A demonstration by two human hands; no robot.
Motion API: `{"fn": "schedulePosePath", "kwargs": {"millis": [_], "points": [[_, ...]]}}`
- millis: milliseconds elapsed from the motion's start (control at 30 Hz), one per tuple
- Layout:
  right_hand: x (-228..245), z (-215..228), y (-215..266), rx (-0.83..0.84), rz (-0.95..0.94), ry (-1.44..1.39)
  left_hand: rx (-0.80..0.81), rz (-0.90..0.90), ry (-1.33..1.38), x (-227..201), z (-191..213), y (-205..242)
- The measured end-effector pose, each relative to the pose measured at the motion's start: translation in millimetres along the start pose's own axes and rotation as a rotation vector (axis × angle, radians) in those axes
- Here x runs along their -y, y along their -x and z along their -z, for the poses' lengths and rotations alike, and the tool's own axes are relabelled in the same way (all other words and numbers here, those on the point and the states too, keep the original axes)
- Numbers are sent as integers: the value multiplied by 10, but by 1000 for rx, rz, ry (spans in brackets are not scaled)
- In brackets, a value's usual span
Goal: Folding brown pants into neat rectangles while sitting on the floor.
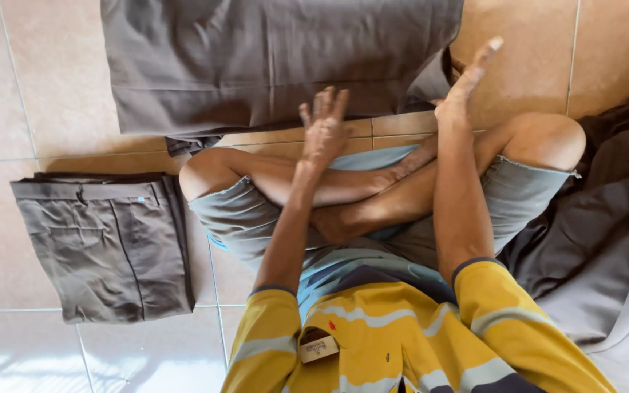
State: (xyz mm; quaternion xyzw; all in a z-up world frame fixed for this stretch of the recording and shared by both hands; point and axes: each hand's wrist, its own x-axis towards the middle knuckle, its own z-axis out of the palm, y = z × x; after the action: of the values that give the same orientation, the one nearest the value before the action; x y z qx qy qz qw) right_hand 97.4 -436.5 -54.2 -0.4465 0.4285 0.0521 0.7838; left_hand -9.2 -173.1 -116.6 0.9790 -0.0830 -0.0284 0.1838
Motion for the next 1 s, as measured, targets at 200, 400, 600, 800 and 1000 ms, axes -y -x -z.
{"fn": "schedulePosePath", "kwargs": {"millis": [200,400,600,800,1000], "points": [[-196,224,-269,-29,268,840,72,257,62,636,182,291],[3,198,-286,-51,367,925,-30,199,-63,496,58,279],[285,82,-465,43,534,890,-52,214,-108,588,80,186],[574,4,-437,185,950,842,-153,237,-231,916,-159,-13],[655,-56,-308,105,952,820,-643,97,-174,556,888,-46]]}}
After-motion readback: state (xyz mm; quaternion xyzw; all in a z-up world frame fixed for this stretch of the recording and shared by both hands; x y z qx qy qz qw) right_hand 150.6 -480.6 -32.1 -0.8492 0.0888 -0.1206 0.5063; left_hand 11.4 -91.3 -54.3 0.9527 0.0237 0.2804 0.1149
